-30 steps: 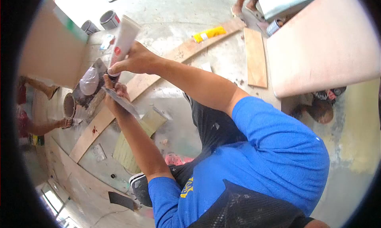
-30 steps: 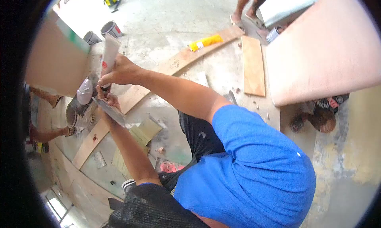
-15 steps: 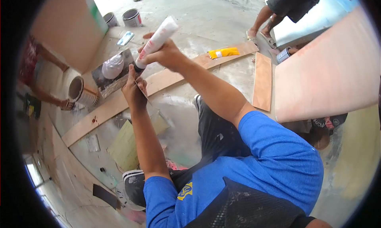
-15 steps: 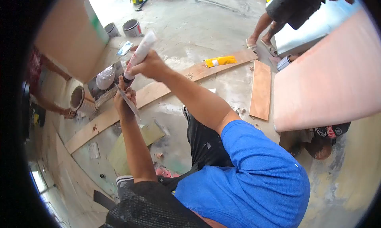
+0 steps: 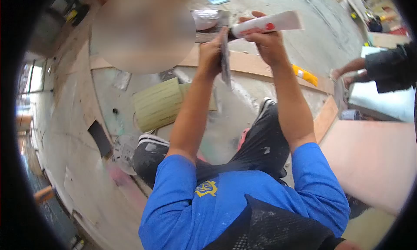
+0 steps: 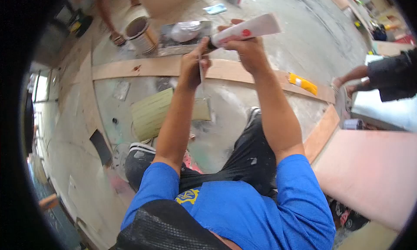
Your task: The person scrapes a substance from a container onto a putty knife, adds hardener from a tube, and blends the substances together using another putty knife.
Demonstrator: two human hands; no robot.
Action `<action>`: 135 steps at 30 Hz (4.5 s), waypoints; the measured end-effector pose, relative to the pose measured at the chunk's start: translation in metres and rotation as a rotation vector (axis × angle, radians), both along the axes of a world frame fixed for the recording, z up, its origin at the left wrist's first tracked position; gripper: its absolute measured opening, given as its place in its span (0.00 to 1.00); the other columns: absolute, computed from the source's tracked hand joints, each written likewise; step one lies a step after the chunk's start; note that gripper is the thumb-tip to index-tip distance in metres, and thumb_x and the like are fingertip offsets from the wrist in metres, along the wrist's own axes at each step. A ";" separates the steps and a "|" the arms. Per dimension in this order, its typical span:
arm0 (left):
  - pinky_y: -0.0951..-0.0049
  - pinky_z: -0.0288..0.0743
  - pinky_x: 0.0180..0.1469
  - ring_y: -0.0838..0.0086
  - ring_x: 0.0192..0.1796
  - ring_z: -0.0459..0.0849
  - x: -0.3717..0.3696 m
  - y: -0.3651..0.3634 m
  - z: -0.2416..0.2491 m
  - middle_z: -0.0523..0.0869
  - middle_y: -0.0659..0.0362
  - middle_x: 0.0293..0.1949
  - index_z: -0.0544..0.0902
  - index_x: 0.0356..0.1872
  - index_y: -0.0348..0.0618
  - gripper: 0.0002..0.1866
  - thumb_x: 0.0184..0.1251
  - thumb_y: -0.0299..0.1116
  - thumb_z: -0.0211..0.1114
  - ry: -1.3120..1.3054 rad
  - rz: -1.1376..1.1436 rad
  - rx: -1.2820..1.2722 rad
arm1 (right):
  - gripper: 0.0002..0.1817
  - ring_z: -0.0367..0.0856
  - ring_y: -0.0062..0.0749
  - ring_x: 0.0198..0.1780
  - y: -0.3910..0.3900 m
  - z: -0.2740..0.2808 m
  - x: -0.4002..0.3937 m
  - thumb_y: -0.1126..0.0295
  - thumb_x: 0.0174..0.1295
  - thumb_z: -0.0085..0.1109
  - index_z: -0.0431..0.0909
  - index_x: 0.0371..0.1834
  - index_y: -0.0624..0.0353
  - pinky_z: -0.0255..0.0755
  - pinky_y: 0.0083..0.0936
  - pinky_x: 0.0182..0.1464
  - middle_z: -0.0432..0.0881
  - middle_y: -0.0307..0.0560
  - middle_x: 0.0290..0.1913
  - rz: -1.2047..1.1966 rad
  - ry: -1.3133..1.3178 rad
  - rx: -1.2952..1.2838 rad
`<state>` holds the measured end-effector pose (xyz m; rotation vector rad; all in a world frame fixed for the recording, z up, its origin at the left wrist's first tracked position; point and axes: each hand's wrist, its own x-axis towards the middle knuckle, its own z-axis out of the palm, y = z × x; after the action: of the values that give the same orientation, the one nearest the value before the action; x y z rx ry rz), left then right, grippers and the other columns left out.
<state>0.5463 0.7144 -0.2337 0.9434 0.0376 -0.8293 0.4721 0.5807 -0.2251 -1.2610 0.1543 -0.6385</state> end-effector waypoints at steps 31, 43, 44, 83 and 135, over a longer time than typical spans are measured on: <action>0.80 0.51 0.15 0.84 0.12 0.61 0.000 -0.010 -0.058 0.68 0.68 0.13 0.77 0.20 0.42 0.16 0.59 0.41 0.69 -0.126 -0.423 0.173 | 0.09 0.82 0.24 0.34 -0.040 -0.009 -0.001 0.71 0.53 0.67 0.82 0.33 0.64 0.75 0.20 0.38 0.85 0.45 0.33 -0.342 0.099 -0.262; 0.77 0.73 0.31 0.77 0.27 0.80 -0.006 -0.013 -0.043 0.84 0.56 0.28 0.83 0.36 0.30 0.15 0.50 0.31 0.70 -0.278 -0.822 0.189 | 0.13 0.78 0.24 0.30 -0.064 -0.006 -0.010 0.66 0.48 0.73 0.82 0.31 0.63 0.72 0.22 0.34 0.82 0.41 0.30 -0.198 0.336 -0.360; 0.76 0.73 0.36 0.75 0.31 0.81 -0.006 -0.012 -0.044 0.85 0.55 0.31 0.83 0.38 0.30 0.15 0.50 0.30 0.69 -0.298 -0.826 0.156 | 0.13 0.78 0.24 0.30 -0.063 -0.005 -0.009 0.66 0.48 0.73 0.82 0.30 0.63 0.72 0.22 0.34 0.82 0.41 0.29 -0.214 0.393 -0.391; 0.74 0.73 0.50 0.70 0.41 0.83 -0.005 -0.008 -0.066 0.87 0.53 0.38 0.84 0.40 0.31 0.17 0.49 0.31 0.71 -0.492 -0.864 0.039 | 0.08 0.78 0.21 0.28 -0.044 0.001 0.003 0.71 0.50 0.68 0.81 0.27 0.64 0.73 0.21 0.31 0.82 0.39 0.25 -0.424 0.452 -0.632; 0.76 0.73 0.35 0.77 0.30 0.81 -0.003 0.004 -0.055 0.85 0.57 0.29 0.84 0.36 0.32 0.15 0.50 0.33 0.71 -0.543 -0.855 0.162 | 0.08 0.76 0.25 0.24 -0.065 0.006 -0.028 0.73 0.49 0.60 0.78 0.31 0.65 0.71 0.20 0.26 0.81 0.43 0.26 -0.717 0.362 -0.521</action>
<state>0.5431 0.7181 -0.2883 1.3327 -0.8285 -1.3276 0.4441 0.5155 -0.2186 -1.8357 0.8069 -1.1018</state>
